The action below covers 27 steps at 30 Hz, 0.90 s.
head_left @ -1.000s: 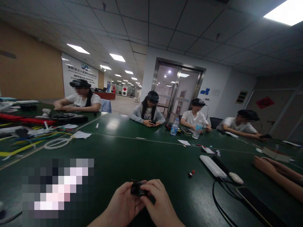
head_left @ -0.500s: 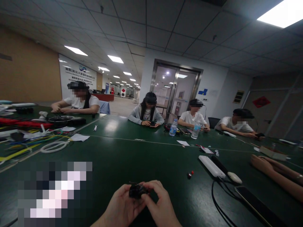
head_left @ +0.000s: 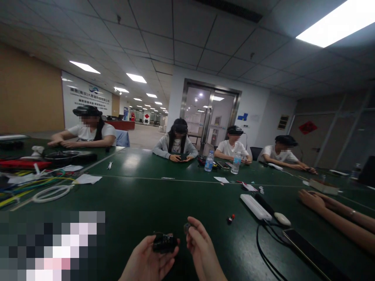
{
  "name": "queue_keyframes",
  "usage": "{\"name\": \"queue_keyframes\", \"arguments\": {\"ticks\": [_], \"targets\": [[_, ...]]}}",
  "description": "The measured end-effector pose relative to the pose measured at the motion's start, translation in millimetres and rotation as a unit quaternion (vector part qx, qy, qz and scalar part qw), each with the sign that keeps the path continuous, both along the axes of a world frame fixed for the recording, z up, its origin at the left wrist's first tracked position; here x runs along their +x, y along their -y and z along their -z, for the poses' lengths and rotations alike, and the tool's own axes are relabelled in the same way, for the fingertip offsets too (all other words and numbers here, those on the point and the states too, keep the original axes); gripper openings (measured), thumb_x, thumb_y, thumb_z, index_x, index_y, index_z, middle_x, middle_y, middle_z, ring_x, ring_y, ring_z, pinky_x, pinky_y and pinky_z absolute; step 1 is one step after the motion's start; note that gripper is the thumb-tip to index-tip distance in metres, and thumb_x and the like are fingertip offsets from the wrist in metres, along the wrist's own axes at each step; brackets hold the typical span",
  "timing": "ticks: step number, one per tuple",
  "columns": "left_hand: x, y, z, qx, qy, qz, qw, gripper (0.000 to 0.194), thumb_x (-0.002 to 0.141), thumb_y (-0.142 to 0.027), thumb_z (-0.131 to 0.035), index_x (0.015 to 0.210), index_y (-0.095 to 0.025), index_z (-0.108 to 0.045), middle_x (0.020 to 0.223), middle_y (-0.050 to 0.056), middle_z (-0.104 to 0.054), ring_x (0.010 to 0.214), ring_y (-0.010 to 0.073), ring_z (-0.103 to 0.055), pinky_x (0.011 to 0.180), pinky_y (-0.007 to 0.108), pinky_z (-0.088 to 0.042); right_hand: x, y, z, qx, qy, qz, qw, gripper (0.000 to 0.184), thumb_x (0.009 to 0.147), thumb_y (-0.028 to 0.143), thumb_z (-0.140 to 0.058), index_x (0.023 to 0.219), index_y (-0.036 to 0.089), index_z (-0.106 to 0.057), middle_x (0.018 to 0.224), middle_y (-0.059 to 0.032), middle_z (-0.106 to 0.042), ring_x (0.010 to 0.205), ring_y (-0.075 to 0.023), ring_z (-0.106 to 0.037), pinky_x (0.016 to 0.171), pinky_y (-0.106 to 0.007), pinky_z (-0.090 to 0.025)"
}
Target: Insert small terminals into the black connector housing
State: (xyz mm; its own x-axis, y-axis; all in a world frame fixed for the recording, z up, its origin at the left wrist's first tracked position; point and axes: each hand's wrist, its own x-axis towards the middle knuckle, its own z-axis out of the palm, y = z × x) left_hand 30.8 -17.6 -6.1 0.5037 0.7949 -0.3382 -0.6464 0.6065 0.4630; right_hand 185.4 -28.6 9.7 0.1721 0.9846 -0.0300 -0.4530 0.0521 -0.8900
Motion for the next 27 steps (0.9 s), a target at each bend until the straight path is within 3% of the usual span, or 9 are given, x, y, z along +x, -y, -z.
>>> {"name": "queue_keyframes", "arguments": {"ticks": [7, 13, 27], "targets": [[1.5, -0.2, -0.8, 0.001, -0.003, -0.009, 1.0, 0.029, 0.079, -0.024, -0.049, 0.095, -0.003, -0.06, 0.097, 0.022, -0.064, 0.084, 0.0278, -0.064, 0.076, 0.034, -0.045, 1.3, 3.3, -8.4, -0.053, -0.105, -0.01, 0.993, 0.041, 0.06, 0.032, -0.068, 0.098, 0.021, -0.057, 0.073, 0.0, -0.06, 0.06, -0.0102, -0.049, 0.056, -0.022, -0.035], [0.6, 1.8, -4.2, -0.005, -0.008, -0.026, 1.0, 0.031, 0.078, -0.023, -0.051, 0.1, -0.002, -0.057, 0.097, 0.022, -0.064, 0.086, 0.0289, -0.063, 0.078, 0.035, -0.044, 3.6, 4.4, -8.5, -0.068, -0.132, -0.02, 0.989, 0.04, 0.062, 0.036, -0.067, 0.099, 0.023, -0.057, 0.071, 0.0012, -0.06, 0.059, -0.0097, -0.051, 0.054, -0.021, -0.036], [0.2, 0.8, 4.8, 0.016, 0.008, -0.02, 1.0, 0.034, 0.077, -0.023, -0.052, 0.102, -0.002, -0.057, 0.095, 0.02, -0.065, 0.088, 0.0297, -0.063, 0.081, 0.036, -0.043, 4.6, 2.5, -7.9, -0.084, -0.178, -0.016, 0.98, 0.034, 0.06, 0.037, -0.068, 0.09, 0.022, -0.06, 0.065, 0.0027, -0.059, 0.053, -0.0078, -0.05, 0.049, -0.02, -0.035]]}}
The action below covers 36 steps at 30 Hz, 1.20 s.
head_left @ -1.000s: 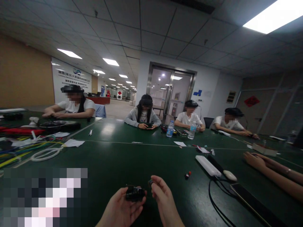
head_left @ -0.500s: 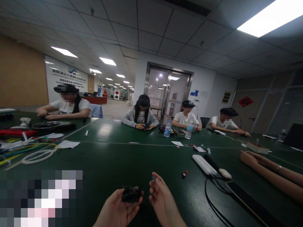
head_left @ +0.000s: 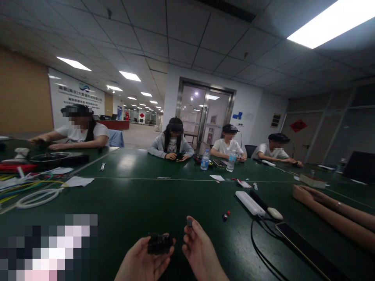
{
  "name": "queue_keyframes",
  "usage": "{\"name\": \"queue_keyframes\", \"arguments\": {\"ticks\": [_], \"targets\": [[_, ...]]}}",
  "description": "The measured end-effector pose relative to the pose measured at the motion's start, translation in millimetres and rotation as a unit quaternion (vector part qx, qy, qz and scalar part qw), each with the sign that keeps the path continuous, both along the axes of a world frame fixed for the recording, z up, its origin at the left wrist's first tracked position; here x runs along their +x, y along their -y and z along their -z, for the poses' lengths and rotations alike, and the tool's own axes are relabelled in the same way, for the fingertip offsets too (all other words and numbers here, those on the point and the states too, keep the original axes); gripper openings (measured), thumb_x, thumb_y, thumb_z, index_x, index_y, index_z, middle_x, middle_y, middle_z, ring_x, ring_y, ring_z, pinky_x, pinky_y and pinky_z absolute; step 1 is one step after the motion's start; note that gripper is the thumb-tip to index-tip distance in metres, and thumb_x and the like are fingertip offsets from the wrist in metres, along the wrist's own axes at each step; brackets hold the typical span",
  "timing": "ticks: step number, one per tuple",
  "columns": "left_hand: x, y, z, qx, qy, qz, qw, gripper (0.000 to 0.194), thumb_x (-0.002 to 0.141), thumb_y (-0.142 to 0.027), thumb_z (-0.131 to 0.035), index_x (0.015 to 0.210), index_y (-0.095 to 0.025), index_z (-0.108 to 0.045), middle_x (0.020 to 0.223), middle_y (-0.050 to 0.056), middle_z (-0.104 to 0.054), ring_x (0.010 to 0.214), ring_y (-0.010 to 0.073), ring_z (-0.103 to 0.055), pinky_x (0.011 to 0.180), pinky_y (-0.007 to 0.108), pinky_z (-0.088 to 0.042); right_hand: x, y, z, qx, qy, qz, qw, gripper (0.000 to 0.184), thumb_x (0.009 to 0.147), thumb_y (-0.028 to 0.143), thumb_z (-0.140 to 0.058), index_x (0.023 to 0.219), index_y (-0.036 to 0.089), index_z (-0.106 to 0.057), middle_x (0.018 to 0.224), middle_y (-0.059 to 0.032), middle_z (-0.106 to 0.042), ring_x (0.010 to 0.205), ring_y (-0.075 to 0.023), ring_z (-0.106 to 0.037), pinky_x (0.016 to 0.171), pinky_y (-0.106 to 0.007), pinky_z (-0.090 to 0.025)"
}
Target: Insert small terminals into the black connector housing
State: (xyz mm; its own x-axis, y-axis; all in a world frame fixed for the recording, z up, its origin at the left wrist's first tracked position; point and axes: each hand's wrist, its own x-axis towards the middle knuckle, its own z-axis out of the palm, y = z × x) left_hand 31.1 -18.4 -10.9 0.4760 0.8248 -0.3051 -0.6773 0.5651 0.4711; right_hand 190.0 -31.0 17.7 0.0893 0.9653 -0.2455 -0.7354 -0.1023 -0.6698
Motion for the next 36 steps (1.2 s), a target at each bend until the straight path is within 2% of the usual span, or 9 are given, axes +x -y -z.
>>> {"name": "queue_keyframes", "arguments": {"ticks": [6, 13, 24, 36], "targets": [[0.6, 2.5, -1.5, 0.005, -0.006, -0.019, 1.0, 0.041, 0.076, -0.022, -0.052, 0.11, 0.001, -0.052, 0.094, 0.022, -0.065, 0.09, 0.0317, -0.061, 0.082, 0.039, -0.042, -1.2, 1.8, -3.2, -0.005, -0.007, 0.004, 1.0, 0.036, 0.057, 0.037, -0.07, 0.087, 0.021, -0.061, 0.064, 0.0026, -0.06, 0.052, -0.0076, -0.05, 0.049, -0.02, -0.035], [-0.8, -0.9, -0.1, -0.022, 0.002, -0.007, 1.0, 0.046, 0.078, -0.022, -0.049, 0.118, 0.0, -0.045, 0.094, 0.02, -0.065, 0.087, 0.0309, -0.063, 0.079, 0.037, -0.044, -1.6, 3.2, -5.2, -0.003, -0.005, 0.003, 1.0, 0.036, 0.057, 0.038, -0.07, 0.087, 0.02, -0.061, 0.065, 0.0023, -0.059, 0.052, -0.0078, -0.05, 0.049, -0.02, -0.035], [-1.4, 0.3, 3.7, -0.008, -0.005, -0.015, 1.0, 0.04, 0.076, -0.024, -0.05, 0.11, -0.003, -0.052, 0.1, 0.02, -0.064, 0.094, 0.032, -0.06, 0.082, 0.038, -0.043, -2.5, 2.7, -4.3, -0.008, -0.003, 0.003, 1.0, 0.038, 0.055, 0.039, -0.071, 0.087, 0.02, -0.061, 0.064, 0.0024, -0.059, 0.053, -0.0079, -0.05, 0.049, -0.02, -0.035], [-1.5, -0.1, -2.3, -0.022, -0.026, -0.013, 0.999, 0.041, 0.077, -0.021, -0.047, 0.114, -0.001, -0.048, 0.1, 0.021, -0.063, 0.09, 0.0304, -0.062, 0.079, 0.036, -0.045, -1.1, 1.8, -1.8, 0.0, -0.011, 0.006, 1.0, 0.036, 0.055, 0.038, -0.07, 0.086, 0.021, -0.061, 0.063, 0.0023, -0.059, 0.052, -0.0078, -0.05, 0.048, -0.019, -0.034]]}}
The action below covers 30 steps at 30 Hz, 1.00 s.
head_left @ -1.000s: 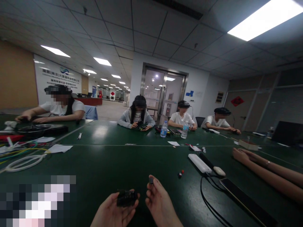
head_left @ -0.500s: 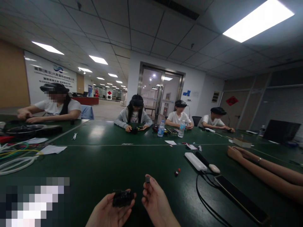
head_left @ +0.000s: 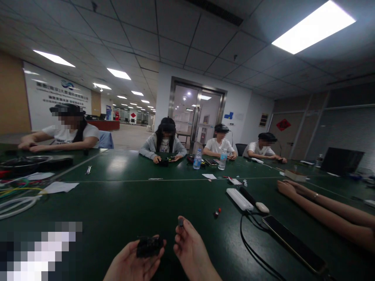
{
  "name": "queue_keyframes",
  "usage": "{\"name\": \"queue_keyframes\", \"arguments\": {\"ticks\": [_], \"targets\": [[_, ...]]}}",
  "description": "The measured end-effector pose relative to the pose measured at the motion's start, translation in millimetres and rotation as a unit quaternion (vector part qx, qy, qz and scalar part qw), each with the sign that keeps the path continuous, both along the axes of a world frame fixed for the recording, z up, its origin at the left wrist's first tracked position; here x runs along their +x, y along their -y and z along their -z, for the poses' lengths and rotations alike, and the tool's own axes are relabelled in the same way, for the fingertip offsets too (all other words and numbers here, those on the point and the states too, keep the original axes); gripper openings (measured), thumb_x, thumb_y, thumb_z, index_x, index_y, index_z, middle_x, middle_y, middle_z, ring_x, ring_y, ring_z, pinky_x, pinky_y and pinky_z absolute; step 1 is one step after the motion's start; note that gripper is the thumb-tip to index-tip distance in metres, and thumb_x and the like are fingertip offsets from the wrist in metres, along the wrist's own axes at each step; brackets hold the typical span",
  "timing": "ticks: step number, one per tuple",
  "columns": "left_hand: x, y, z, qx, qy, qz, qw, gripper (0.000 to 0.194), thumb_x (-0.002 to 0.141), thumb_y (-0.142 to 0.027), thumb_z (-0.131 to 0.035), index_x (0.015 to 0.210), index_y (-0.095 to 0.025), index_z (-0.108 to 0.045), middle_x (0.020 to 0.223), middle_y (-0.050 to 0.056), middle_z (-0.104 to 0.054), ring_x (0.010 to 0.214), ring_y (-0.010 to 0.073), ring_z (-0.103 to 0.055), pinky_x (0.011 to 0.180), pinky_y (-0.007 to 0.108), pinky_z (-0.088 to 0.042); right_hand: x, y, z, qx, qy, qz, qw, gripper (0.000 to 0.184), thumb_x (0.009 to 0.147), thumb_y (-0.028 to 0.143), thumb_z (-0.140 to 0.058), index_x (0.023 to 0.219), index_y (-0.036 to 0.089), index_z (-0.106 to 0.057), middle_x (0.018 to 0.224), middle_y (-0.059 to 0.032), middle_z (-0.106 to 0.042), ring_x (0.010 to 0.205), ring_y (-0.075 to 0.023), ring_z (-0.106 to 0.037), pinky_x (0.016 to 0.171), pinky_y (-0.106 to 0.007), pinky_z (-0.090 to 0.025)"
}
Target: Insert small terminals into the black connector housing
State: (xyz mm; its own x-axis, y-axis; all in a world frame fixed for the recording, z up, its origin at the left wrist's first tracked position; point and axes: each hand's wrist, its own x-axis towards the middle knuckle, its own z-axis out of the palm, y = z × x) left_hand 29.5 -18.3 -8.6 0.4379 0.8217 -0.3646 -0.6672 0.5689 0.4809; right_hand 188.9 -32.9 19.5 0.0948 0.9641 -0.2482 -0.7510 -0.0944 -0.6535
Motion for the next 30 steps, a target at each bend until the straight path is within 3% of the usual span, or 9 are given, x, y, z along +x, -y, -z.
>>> {"name": "queue_keyframes", "arguments": {"ticks": [7, 16, 30], "targets": [[0.1, -1.2, -4.9, -0.012, 0.001, 0.011, 1.0, 0.042, 0.081, -0.023, -0.046, 0.118, -0.001, -0.044, 0.097, 0.022, -0.064, 0.085, 0.0287, -0.064, 0.077, 0.035, -0.045, 1.8, -2.0, 3.8, 0.004, -0.009, -0.003, 1.0, 0.032, 0.061, 0.037, -0.067, 0.088, 0.021, -0.061, 0.064, 0.0024, -0.059, 0.053, -0.0083, -0.051, 0.049, -0.02, -0.036], [0.0, 2.6, -7.9, 0.013, 0.025, 0.025, 0.999, 0.029, 0.082, -0.025, -0.05, 0.103, -0.006, -0.055, 0.099, 0.021, -0.063, 0.087, 0.0277, -0.063, 0.076, 0.035, -0.043, 3.4, -2.8, 2.4, -0.02, -0.02, 0.002, 1.0, 0.03, 0.062, 0.035, -0.067, 0.087, 0.02, -0.061, 0.061, 0.0039, -0.057, 0.05, -0.0075, -0.05, 0.048, -0.02, -0.036], [-0.8, -0.3, 0.7, 0.028, 0.077, 0.055, 0.995, 0.038, 0.084, -0.03, -0.048, 0.115, -0.008, -0.047, 0.108, 0.019, -0.06, 0.092, 0.025, -0.061, 0.079, 0.032, -0.041, 3.9, -4.5, 1.8, -0.044, -0.031, -0.019, 0.998, 0.026, 0.062, 0.028, -0.07, 0.083, 0.018, -0.06, 0.06, 0.0045, -0.059, 0.048, -0.0057, -0.05, 0.046, -0.018, -0.037]]}}
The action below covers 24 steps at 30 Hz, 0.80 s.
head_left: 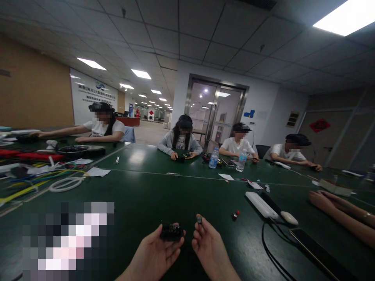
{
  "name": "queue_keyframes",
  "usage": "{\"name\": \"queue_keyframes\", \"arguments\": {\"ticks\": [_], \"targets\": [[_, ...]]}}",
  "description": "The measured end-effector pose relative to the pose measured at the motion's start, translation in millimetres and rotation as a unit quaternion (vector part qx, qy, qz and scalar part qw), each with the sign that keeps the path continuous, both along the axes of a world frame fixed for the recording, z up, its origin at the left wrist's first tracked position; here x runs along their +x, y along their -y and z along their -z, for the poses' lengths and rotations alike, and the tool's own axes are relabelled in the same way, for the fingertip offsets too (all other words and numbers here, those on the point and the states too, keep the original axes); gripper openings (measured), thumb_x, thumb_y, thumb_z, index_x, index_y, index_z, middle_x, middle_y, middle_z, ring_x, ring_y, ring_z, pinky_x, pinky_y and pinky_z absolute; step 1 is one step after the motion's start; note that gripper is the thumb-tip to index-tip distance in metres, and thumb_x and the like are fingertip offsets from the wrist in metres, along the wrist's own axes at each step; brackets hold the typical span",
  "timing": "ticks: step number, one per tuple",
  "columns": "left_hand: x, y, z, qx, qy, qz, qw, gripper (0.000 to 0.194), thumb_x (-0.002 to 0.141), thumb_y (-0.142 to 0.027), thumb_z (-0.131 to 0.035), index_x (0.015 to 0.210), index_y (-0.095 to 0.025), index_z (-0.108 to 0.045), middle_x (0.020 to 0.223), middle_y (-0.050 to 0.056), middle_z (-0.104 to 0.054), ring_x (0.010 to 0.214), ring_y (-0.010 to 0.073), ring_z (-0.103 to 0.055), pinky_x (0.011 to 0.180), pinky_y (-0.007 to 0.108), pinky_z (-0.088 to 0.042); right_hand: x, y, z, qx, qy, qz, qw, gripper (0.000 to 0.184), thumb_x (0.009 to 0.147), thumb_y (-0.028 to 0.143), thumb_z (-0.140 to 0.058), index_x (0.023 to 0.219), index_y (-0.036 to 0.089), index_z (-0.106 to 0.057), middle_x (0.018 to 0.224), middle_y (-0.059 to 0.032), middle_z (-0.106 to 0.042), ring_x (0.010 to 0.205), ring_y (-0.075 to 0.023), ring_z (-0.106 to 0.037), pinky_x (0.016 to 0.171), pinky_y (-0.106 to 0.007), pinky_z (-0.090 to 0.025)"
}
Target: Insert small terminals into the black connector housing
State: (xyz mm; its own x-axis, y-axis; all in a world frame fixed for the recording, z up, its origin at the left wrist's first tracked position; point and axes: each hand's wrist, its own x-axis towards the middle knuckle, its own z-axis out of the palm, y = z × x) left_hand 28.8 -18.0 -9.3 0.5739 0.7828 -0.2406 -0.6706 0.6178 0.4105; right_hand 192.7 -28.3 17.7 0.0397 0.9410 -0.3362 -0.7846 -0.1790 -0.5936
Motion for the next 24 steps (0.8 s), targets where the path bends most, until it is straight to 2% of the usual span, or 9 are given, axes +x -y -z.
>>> {"name": "queue_keyframes", "arguments": {"ticks": [8, 17, 24], "targets": [[-0.7, 0.4, -1.1, -0.005, 0.005, 0.007, 1.0, 0.046, 0.083, -0.032, -0.051, 0.123, -0.014, -0.037, 0.109, 0.019, -0.058, 0.093, 0.0266, -0.06, 0.079, 0.033, -0.042, 0.3, 0.7, -0.2, -0.005, -0.005, 0.001, 1.0, 0.025, 0.061, 0.028, -0.07, 0.08, 0.017, -0.06, 0.059, 0.0041, -0.059, 0.047, -0.0058, -0.049, 0.046, -0.018, -0.037], [2.6, 3.2, -5.7, 0.0, -0.033, -0.032, 0.999, 0.05, 0.085, -0.03, -0.048, 0.128, -0.009, -0.032, 0.112, 0.023, -0.056, 0.095, 0.0269, -0.06, 0.081, 0.034, -0.043, 0.9, 1.1, -1.2, -0.007, -0.022, 0.001, 1.0, 0.025, 0.062, 0.028, -0.068, 0.083, 0.017, -0.06, 0.06, 0.0033, -0.059, 0.047, -0.0063, -0.049, 0.045, -0.018, -0.037], [5.6, 3.9, -9.4, 0.004, -0.056, -0.05, 0.997, 0.052, 0.085, -0.029, -0.049, 0.129, -0.01, -0.031, 0.108, 0.021, -0.059, 0.098, 0.0284, -0.059, 0.083, 0.035, -0.044, 1.4, 0.8, 0.5, -0.004, -0.028, -0.01, 1.0, 0.026, 0.063, 0.027, -0.068, 0.085, 0.017, -0.06, 0.06, 0.0034, -0.058, 0.047, -0.0065, -0.049, 0.046, -0.019, -0.038]]}}
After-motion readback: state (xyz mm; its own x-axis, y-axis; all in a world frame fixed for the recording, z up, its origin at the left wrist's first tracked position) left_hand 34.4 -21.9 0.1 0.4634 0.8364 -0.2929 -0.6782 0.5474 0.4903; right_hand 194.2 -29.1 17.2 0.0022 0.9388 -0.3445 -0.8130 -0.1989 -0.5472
